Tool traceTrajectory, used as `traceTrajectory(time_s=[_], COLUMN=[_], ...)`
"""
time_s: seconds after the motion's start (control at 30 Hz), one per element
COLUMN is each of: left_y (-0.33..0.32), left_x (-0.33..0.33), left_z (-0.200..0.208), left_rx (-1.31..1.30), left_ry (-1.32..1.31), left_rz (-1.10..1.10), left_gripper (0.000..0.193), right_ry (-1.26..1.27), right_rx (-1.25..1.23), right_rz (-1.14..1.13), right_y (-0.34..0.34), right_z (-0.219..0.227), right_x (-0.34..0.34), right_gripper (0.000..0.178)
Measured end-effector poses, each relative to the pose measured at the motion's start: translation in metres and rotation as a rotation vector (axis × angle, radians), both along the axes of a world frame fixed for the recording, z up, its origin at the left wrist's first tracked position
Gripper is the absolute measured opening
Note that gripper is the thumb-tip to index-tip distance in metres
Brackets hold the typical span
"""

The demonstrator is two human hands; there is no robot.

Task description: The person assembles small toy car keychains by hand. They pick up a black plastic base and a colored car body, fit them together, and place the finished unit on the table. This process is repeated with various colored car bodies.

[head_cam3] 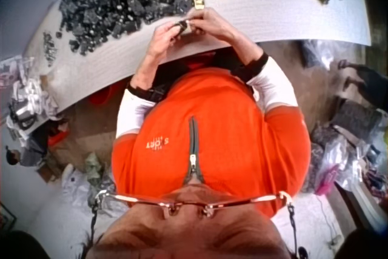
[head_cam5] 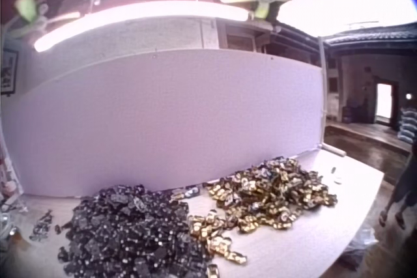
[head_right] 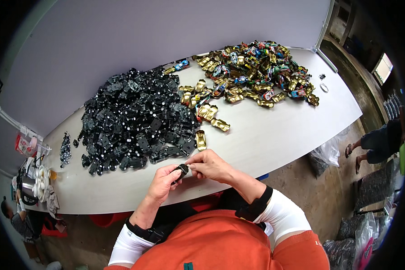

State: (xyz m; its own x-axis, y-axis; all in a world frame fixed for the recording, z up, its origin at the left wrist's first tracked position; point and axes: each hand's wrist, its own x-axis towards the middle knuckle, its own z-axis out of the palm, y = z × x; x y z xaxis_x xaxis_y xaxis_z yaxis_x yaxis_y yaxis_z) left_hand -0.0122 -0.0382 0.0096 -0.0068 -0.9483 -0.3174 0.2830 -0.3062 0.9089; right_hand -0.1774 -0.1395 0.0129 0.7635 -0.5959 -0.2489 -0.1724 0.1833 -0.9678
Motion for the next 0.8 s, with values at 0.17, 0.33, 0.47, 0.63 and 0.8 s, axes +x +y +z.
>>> traceTrajectory(time_s=[0.17,0.33,0.47,0.63,0.8], left_y=[-0.001,0.000,0.004,0.007,0.023], left_x=[0.005,0.001,-0.003,-0.004,-0.007], left_z=[0.001,0.000,-0.017,-0.021,0.010], left_rx=[0.055,0.000,-0.144,-0.272,-0.095], left_ry=[-0.001,-0.030,-0.169,-0.560,-0.266], left_rz=[-0.025,-0.030,-0.006,-0.016,-0.204], left_gripper=[0.015,0.015,0.013,0.013,0.015], right_ry=[0.035,0.059,0.143,0.197,-0.034], right_rx=[0.158,0.106,-0.100,-0.411,0.124], right_rz=[0.032,0.071,0.012,0.011,-0.070], right_y=[-0.005,0.001,0.009,0.016,0.002], right_z=[0.003,0.006,-0.006,-0.002,0.007], right_x=[-0.002,0.001,0.005,0.005,-0.020], right_gripper=[0.015,0.012,0.010,0.010,0.015])
